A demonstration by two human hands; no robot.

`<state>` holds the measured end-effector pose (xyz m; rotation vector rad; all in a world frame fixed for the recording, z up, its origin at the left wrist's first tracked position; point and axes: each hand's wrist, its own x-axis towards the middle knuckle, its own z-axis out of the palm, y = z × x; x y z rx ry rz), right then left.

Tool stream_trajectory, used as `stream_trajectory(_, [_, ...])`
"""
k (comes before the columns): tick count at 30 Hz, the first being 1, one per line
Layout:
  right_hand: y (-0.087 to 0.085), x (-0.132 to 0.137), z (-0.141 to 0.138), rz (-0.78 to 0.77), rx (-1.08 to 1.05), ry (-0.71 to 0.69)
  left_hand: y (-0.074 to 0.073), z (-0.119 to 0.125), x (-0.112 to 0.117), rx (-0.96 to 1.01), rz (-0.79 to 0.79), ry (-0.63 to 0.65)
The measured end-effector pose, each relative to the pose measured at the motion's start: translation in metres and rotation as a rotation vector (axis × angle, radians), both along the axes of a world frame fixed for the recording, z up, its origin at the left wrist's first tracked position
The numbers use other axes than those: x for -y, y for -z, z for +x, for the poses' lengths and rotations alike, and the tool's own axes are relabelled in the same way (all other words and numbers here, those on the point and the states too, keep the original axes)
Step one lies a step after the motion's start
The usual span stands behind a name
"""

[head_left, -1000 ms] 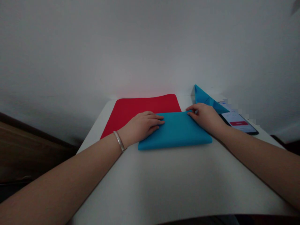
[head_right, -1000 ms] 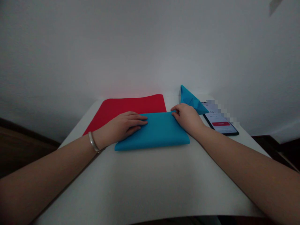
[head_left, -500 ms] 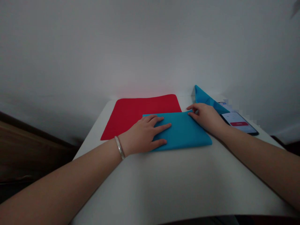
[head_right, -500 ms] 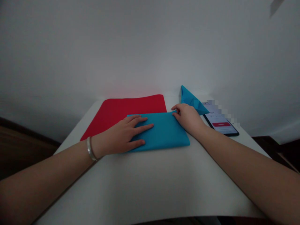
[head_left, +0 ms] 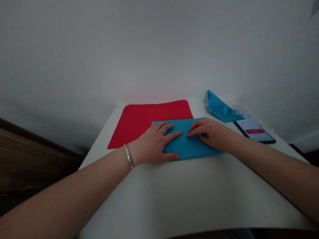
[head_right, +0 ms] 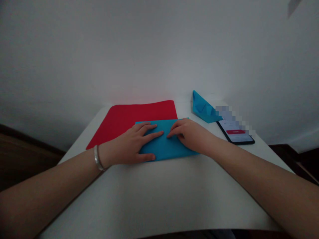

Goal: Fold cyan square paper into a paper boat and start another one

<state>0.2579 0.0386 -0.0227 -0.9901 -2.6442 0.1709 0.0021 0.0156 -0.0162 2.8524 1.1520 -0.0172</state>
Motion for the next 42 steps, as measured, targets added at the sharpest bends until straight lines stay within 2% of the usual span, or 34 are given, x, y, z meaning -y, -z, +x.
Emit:
stream_trajectory(5, [-0.004,0.016,-0.013,-0.021,0.052,-0.160,0.000,0.000,-0.001,-0.006,-0.006,-0.012])
stream_trajectory(10, [-0.005,0.023,-0.020,0.056,0.127,-0.306,0.003,-0.001,-0.004,0.006,-0.001,0.003])
stream_trajectory(18, [-0.012,0.031,-0.019,0.056,0.091,-0.330,0.004,-0.003,-0.001,0.052,0.017,0.004])
stream_trajectory(27, [-0.009,0.035,-0.025,0.244,0.105,-0.373,-0.001,-0.004,-0.003,0.024,-0.003,-0.016])
stream_trajectory(35, [-0.007,0.037,-0.023,0.310,0.099,-0.296,-0.006,-0.006,-0.006,0.091,-0.030,-0.041])
stream_trajectory(42, [-0.003,0.035,-0.024,0.357,0.078,-0.252,-0.004,-0.005,-0.008,0.155,0.018,0.037])
